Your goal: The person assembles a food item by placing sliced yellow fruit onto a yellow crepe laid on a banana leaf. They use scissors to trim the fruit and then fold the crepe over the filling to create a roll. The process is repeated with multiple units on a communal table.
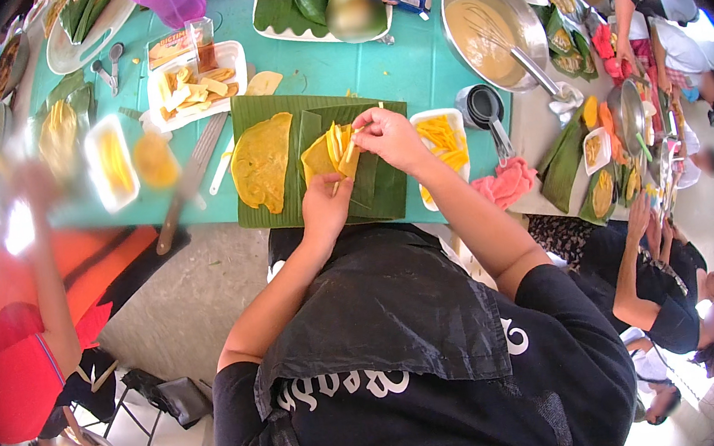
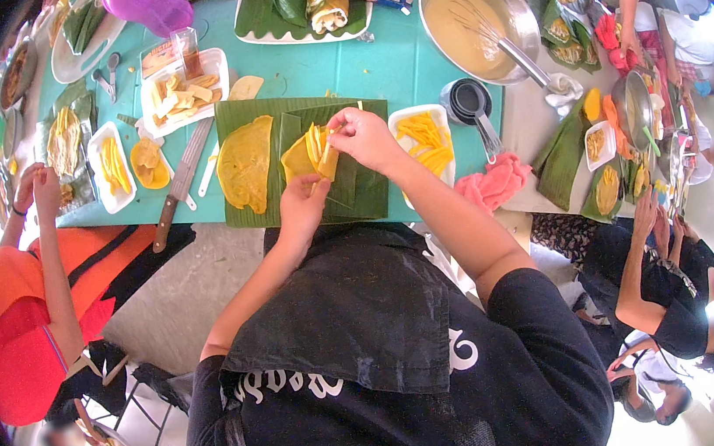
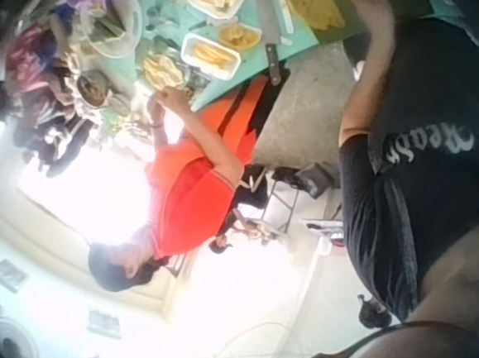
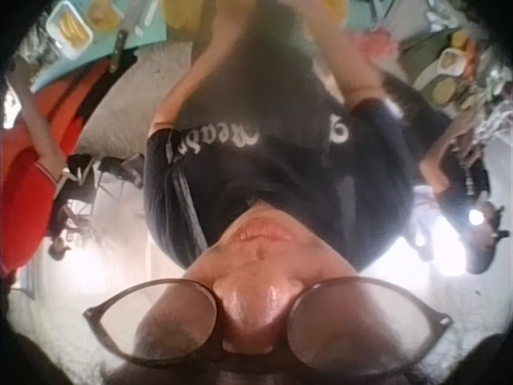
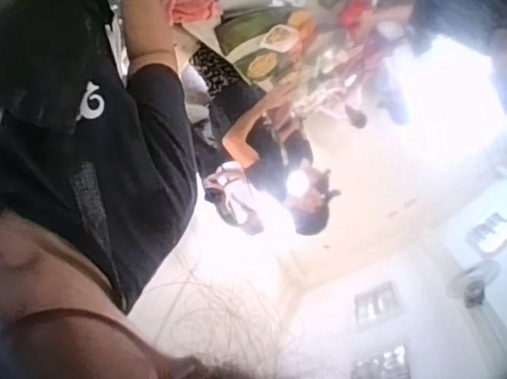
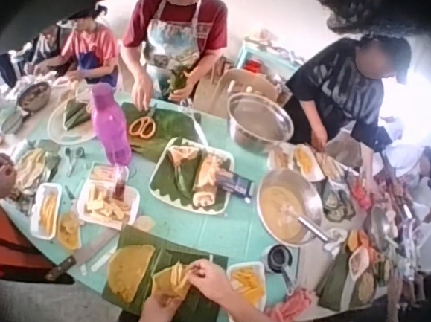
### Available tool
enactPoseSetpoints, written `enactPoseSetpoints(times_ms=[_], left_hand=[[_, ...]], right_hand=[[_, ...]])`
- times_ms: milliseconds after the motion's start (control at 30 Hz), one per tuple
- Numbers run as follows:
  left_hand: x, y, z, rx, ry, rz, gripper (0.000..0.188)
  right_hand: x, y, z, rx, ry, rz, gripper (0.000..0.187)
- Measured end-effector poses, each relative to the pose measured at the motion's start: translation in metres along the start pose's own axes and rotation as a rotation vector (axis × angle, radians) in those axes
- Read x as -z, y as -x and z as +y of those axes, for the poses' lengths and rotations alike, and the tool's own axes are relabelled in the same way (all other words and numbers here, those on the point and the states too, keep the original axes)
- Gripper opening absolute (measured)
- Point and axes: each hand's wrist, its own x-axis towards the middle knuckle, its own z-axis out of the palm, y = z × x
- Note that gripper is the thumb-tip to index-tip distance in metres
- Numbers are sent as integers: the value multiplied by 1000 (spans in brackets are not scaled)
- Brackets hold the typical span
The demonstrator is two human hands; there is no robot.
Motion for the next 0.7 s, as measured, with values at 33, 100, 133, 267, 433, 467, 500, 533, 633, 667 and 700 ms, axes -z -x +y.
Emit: enactPoseSetpoints(times_ms=[33,100,133,267,433,467,500,533,633,667,700], left_hand=[[1,0,0,-25,-41,27,31],[3,-1,2,-91,-74,43,30],[5,0,4,-123,-91,51,29],[13,4,21,-259,-303,73,26],[16,4,25,-472,-481,50,27],[16,2,25,-502,-528,45,28],[16,1,24,-531,-575,39,29],[17,0,24,-560,-622,34,31],[16,-2,25,-617,-677,63,33],[16,-3,24,-621,-690,64,33],[16,-4,23,-627,-703,67,32]], right_hand=[[-2,-2,1,11,46,-11,19],[-7,-4,2,13,101,6,19],[-9,-5,1,13,127,14,19],[-15,-8,-2,22,197,40,19],[-19,-12,7,87,262,84,21],[-19,-13,8,107,280,93,21],[-20,-13,8,126,297,102,21],[-20,-13,8,146,315,111,21],[-20,-12,7,148,340,129,21],[-20,-12,6,150,376,130,21],[-20,-11,2,152,411,130,21]])
